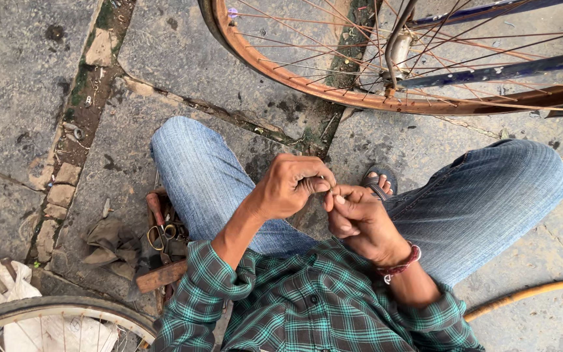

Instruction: The person removes a bicycle tire from the rim, then uses a spoke wrench to adjust the spokes. The person also handles a small metal valve stem and a tube of glue.

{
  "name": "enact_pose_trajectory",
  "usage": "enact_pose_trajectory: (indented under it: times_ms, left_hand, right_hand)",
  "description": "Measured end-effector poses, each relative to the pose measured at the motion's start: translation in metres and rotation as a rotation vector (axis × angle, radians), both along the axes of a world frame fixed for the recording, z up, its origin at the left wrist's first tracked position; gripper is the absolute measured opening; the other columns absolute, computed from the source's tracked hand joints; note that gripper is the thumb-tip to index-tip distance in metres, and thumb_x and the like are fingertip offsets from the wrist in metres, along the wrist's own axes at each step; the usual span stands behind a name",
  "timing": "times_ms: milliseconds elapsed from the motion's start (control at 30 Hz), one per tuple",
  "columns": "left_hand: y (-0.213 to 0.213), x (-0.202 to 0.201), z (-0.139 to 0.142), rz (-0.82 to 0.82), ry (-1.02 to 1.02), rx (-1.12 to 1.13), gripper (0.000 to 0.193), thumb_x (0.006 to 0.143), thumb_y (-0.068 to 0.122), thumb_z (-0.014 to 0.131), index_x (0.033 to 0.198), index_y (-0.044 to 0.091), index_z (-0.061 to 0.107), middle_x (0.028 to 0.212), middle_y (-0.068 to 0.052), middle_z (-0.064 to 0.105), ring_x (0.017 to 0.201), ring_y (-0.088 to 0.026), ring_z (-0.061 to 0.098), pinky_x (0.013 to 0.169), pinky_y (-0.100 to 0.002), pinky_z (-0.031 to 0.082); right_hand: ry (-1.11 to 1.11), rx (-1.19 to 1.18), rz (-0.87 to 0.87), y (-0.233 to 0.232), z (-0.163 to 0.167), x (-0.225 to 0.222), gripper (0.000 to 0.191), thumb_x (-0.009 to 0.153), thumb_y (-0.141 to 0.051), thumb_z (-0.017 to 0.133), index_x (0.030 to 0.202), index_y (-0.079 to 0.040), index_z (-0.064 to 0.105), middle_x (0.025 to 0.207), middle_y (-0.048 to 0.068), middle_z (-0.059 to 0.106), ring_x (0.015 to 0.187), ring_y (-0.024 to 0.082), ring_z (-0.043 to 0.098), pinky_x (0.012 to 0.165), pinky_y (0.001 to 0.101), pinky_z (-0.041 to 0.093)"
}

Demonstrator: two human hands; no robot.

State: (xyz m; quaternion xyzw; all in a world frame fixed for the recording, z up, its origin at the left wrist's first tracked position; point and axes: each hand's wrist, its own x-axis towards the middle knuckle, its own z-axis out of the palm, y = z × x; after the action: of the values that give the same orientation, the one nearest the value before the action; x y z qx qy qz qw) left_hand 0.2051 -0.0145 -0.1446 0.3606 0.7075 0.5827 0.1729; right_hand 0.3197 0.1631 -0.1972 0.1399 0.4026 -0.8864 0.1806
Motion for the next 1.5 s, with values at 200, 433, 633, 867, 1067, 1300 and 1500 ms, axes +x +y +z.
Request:
enact_pose_trajectory:
  times_ms: [200, 433, 633, 867, 1067, 1300, 1500]
  left_hand:
    - [-0.004, -0.013, 0.006, 0.084, -0.027, -0.304, 0.034, 0.092, 0.038, 0.066, 0.093, 0.006, 0.077, 0.07, -0.006, 0.073, 0.051, -0.023, 0.06, 0.047, -0.039, 0.046]
    - [0.0, -0.007, 0.008, 0.011, 0.174, -0.254, 0.037, 0.102, 0.03, 0.063, 0.078, 0.002, 0.063, 0.07, -0.01, 0.063, 0.066, -0.027, 0.065, 0.063, -0.04, 0.05]
    - [-0.003, -0.01, 0.014, -0.078, 0.193, -0.101, 0.012, 0.092, 0.013, 0.065, 0.086, 0.003, 0.067, 0.081, -0.009, 0.071, 0.075, -0.026, 0.072, 0.064, -0.039, 0.054]
    - [0.003, -0.007, 0.012, -0.038, 0.169, -0.328, 0.029, 0.097, 0.025, 0.067, 0.077, 0.004, 0.067, 0.066, -0.013, 0.067, 0.062, -0.03, 0.067, 0.06, -0.043, 0.051]
    - [0.004, 0.001, 0.023, -0.051, 0.137, -0.366, 0.026, 0.094, 0.026, 0.066, 0.075, 0.007, 0.067, 0.071, -0.01, 0.068, 0.067, -0.034, 0.068, 0.062, -0.046, 0.051]
    - [-0.049, 0.023, 0.051, -0.113, 0.493, -0.245, 0.01, 0.079, 0.018, 0.072, 0.077, 0.008, 0.067, 0.079, -0.009, 0.068, 0.071, -0.035, 0.068, 0.06, -0.047, 0.051]
    - [-0.139, 0.039, 0.028, 0.116, 0.253, -0.316, 0.037, 0.082, 0.044, 0.081, 0.098, 0.011, 0.077, 0.087, -0.007, 0.075, 0.077, -0.023, 0.076, 0.067, -0.037, 0.059]
  right_hand:
    - [0.278, 0.743, -0.086, -0.005, 0.021, -0.003, 0.015, 0.102, -0.01, 0.057, 0.102, 0.001, 0.067, 0.061, -0.001, 0.05, 0.052, 0.009, 0.045, 0.049, 0.0287, 0.037]
    - [0.666, 1.481, -0.154, -0.011, 0.023, 0.001, 0.011, 0.102, -0.011, 0.057, 0.103, -0.005, 0.066, 0.062, 0.004, 0.051, 0.053, 0.016, 0.045, 0.054, 0.0352, 0.038]
    - [-0.105, -0.194, 0.035, 0.006, 0.004, 0.001, 0.019, 0.105, -0.012, 0.057, 0.101, 0.004, 0.064, 0.057, -0.001, 0.045, 0.046, 0.008, 0.034, 0.045, 0.0252, 0.028]
    - [0.492, 1.286, -0.118, -0.011, 0.016, 0.005, 0.016, 0.103, -0.011, 0.059, 0.099, 0.003, 0.066, 0.058, 0.001, 0.047, 0.048, 0.009, 0.04, 0.048, 0.0262, 0.032]
    - [0.542, 1.34, -0.118, -0.015, 0.014, 0.008, 0.018, 0.103, -0.011, 0.058, 0.096, 0.003, 0.066, 0.059, 0.0, 0.047, 0.05, 0.01, 0.038, 0.05, 0.0265, 0.031]
    - [-0.055, -0.157, 0.264, -0.013, 0.004, 0.02, 0.021, 0.102, -0.015, 0.06, 0.096, 0.004, 0.067, 0.06, 0.001, 0.047, 0.053, 0.01, 0.037, 0.052, 0.0265, 0.029]
    - [-0.044, 0.057, 0.381, -0.048, 0.014, 0.009, 0.02, 0.102, -0.014, 0.058, 0.099, 0.004, 0.065, 0.066, 0.001, 0.046, 0.059, 0.009, 0.038, 0.052, 0.0237, 0.027]
